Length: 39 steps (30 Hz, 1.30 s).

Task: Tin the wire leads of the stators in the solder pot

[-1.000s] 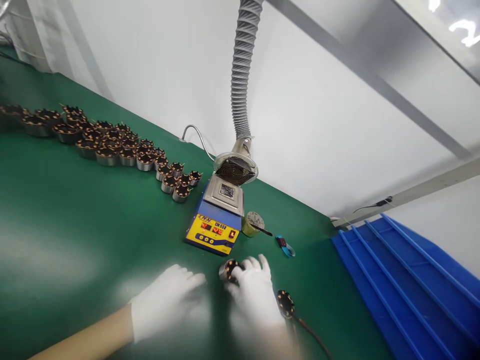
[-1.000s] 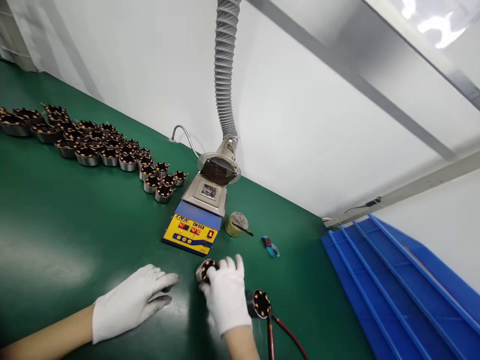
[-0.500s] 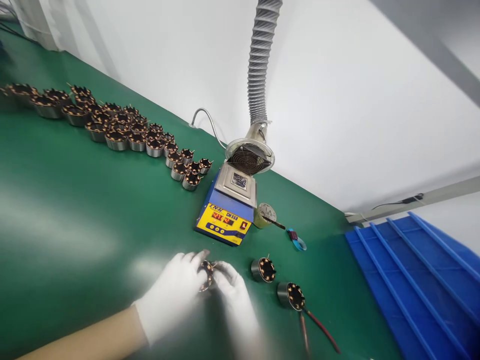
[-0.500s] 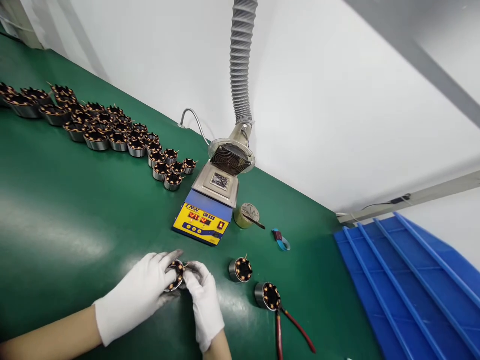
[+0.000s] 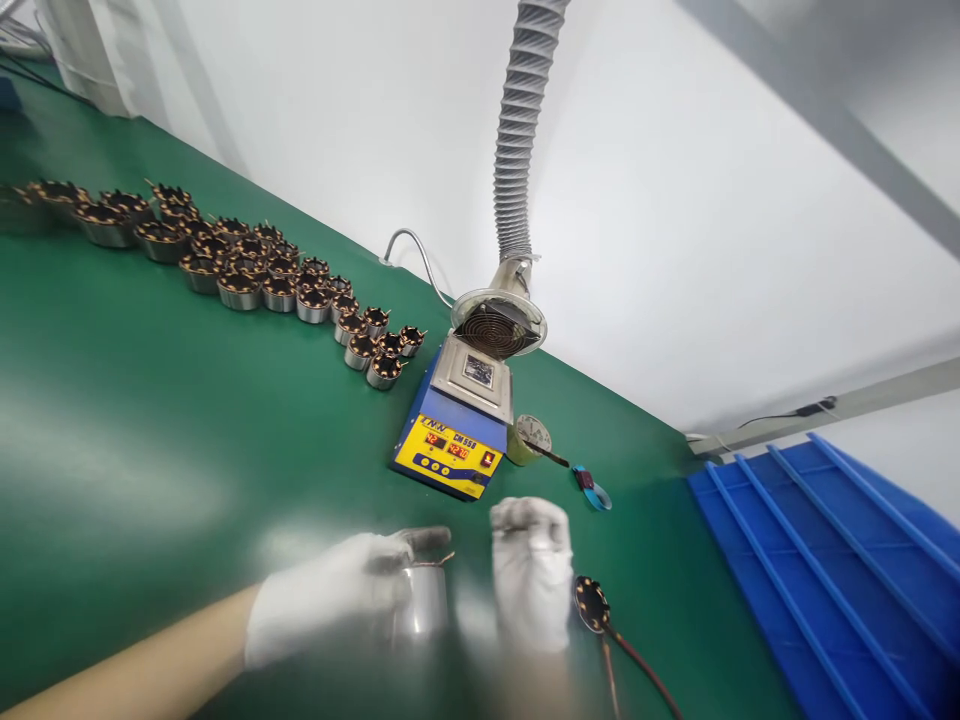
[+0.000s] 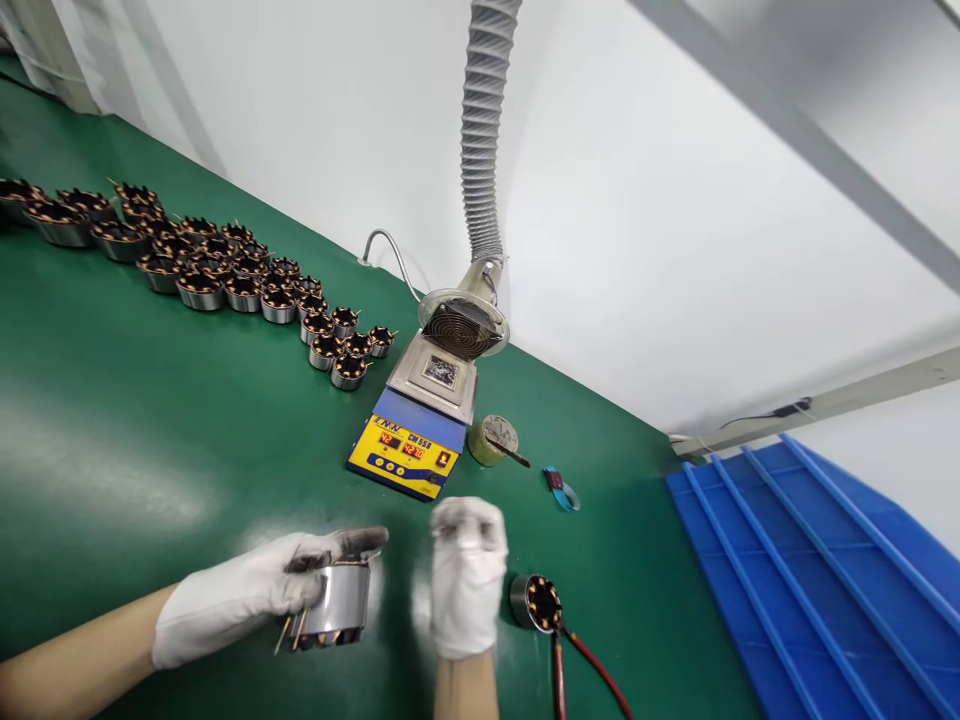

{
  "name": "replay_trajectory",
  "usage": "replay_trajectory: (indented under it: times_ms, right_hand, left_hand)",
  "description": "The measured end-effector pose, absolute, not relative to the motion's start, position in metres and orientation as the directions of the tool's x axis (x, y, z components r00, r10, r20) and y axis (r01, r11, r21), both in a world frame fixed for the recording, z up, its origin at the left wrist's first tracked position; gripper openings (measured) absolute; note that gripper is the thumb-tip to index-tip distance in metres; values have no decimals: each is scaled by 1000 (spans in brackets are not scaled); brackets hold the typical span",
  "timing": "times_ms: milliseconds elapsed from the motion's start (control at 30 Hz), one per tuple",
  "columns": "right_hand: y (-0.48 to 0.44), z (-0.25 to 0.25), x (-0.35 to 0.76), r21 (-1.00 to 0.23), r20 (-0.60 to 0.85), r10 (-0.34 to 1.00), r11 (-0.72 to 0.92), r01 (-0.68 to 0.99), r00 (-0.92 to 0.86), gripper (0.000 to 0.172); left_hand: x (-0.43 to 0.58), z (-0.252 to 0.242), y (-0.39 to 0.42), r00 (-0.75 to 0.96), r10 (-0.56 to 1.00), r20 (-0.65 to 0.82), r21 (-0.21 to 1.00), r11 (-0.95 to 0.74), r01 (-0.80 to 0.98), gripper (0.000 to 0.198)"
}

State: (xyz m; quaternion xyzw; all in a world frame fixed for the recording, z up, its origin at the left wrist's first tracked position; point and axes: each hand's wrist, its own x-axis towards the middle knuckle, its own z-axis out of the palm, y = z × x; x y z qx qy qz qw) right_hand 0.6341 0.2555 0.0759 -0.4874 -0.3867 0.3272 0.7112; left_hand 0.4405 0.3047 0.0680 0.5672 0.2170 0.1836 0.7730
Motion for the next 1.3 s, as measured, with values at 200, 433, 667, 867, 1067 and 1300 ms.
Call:
replay_trajectory:
  times_ms: [200,433,667,867,1067,1300]
  right_hand:
    - [252,53,602,-836,-232,967,-143,-530,105,42]
    - [247,13,564,-566,-406,905,-358,-742,-127,36]
    - [251,26,569,-637,-386,919,-325,-699,-75,39]
    - [256,30,567,-589,-296,943,-303,-749,-149,52]
    - [253,18,578,-388,-362,898,-390,-835,-251,41]
    - [253,13,576,-320,-378,890,-384,-866,-255,32]
  left_hand:
    - [432,58,326,872,489,-33,975,206,-78,66]
    - [438,38,324,690,714,-119,925,-174,339,48]
    - [435,44,320,737,676,-2,866,-367,339,46]
    - [441,43,329,567,800,-194,981,160,111,25]
    - [438,30,337,564,763,-314,941,327,82,45]
    - [453,36,323,586,755,-293,949,304,83,50]
